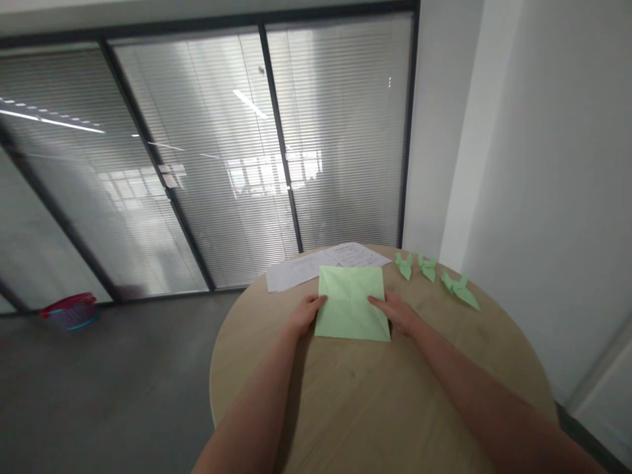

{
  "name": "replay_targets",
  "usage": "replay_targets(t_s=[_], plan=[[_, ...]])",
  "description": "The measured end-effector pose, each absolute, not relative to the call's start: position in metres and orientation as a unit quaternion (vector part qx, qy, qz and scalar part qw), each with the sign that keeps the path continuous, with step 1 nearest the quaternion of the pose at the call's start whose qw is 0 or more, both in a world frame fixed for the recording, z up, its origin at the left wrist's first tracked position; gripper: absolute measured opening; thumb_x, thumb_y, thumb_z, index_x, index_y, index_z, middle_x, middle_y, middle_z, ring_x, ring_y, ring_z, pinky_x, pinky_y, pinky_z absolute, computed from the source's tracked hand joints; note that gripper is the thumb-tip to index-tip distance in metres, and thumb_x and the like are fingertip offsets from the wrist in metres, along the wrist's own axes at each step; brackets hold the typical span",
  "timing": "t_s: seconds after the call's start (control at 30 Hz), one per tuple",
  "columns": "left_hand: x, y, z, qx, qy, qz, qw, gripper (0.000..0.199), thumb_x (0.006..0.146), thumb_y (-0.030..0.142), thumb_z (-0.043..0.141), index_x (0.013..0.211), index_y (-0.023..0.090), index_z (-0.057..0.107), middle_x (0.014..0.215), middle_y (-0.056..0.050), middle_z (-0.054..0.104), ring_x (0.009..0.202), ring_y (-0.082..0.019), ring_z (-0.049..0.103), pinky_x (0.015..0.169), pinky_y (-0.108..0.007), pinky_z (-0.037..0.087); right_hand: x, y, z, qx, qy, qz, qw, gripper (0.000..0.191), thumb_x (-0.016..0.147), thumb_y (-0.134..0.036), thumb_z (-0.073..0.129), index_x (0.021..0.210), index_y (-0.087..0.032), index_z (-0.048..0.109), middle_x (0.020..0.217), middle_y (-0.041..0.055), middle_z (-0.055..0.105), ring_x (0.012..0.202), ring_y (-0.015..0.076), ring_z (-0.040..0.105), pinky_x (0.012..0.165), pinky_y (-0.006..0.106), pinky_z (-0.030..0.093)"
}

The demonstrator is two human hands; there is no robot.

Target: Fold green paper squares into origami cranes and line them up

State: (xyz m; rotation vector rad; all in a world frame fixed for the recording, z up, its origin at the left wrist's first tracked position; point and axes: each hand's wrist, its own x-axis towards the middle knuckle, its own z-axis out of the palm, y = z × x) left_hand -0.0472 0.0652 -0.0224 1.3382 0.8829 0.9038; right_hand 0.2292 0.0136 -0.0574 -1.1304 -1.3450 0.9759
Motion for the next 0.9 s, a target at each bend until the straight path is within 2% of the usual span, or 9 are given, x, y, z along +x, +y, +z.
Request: replay_targets(t_s=[0.2,0.27,0.37,0.43,0.5,0.6,0.77,0.9], plan=[[-0.048,0.071,-0.024,0.564,0.349,0.405,0.630,0.036,0.070,0.037,0.081,0.097,0.012,0.076,0.090,-0.012,0.079,0.074,-0.023,0.072,0.072,-0.033,0.055,0.233,0.010,-0.051,-0.424,-0.532,0.482,0.553,0.030,0.079,-0.032,0.071,0.105,-0.020,0.074,0.114,0.0097,0.078,0.104,0.0289,0.073,0.099,0.046,0.056],[-0.050,0.074,-0.026,0.552,0.352,0.408,0.637,0.035,0.069,0.031,0.078,0.099,0.013,0.075,0.088,-0.010,0.078,0.072,-0.021,0.071,0.068,-0.031,0.054,0.233,0.011,-0.051,-0.435,-0.504,0.502,0.551,0.028,0.076,-0.027,0.071,0.102,-0.019,0.075,0.107,0.0089,0.079,0.099,0.0273,0.073,0.093,0.043,0.057],[-0.054,0.078,-0.027,0.538,0.387,0.418,0.621,0.026,0.068,0.025,0.072,0.091,0.014,0.074,0.072,-0.005,0.072,0.061,-0.018,0.066,0.059,-0.027,0.049,0.232,0.012,-0.049,-0.476,-0.455,0.537,0.528,0.023,0.072,-0.020,0.072,0.094,-0.019,0.076,0.091,0.0069,0.079,0.081,0.0238,0.073,0.079,0.037,0.059],[-0.055,0.079,-0.025,0.534,0.406,0.425,0.608,0.019,0.067,0.023,0.068,0.083,0.014,0.072,0.063,-0.002,0.067,0.056,-0.016,0.062,0.054,-0.025,0.044,0.230,0.011,-0.047,-0.484,-0.427,0.554,0.526,0.021,0.070,-0.016,0.071,0.091,-0.019,0.075,0.084,0.0049,0.078,0.072,0.0209,0.072,0.071,0.034,0.058],[-0.056,0.079,-0.023,0.527,0.405,0.418,0.619,0.018,0.067,0.026,0.066,0.080,0.015,0.070,0.063,-0.002,0.066,0.057,-0.017,0.062,0.054,-0.026,0.045,0.229,0.010,-0.044,-0.477,-0.411,0.562,0.535,0.021,0.070,-0.013,0.070,0.090,-0.019,0.075,0.082,0.0041,0.077,0.069,0.0193,0.071,0.069,0.032,0.057],[-0.053,0.078,-0.020,0.537,0.401,0.399,0.626,0.023,0.067,0.032,0.067,0.081,0.014,0.070,0.069,-0.005,0.068,0.062,-0.019,0.063,0.057,-0.027,0.046,0.225,0.008,-0.039,-0.464,-0.402,0.581,0.534,0.025,0.072,-0.014,0.070,0.096,-0.017,0.075,0.085,0.0059,0.078,0.072,0.0203,0.072,0.073,0.033,0.058],[-0.051,0.080,-0.026,0.632,0.389,0.390,0.545,0.030,0.060,0.029,0.075,0.085,0.014,0.071,0.068,-0.002,0.066,0.058,-0.014,0.056,0.056,-0.025,0.039,0.227,0.013,-0.042,-0.454,-0.383,0.585,0.553,0.029,0.074,-0.016,0.062,0.100,-0.018,0.075,0.090,0.0068,0.078,0.076,0.0215,0.072,0.073,0.033,0.058],[-0.051,0.084,-0.030,0.658,0.407,0.393,0.497,0.035,0.062,0.025,0.071,0.095,0.014,0.072,0.067,-0.001,0.066,0.058,-0.014,0.055,0.055,-0.024,0.037,0.237,0.020,-0.047,-0.456,-0.399,0.517,0.605,0.034,0.075,-0.020,0.050,0.100,-0.020,0.074,0.113,0.0090,0.076,0.095,0.0231,0.073,0.084,0.035,0.058]])
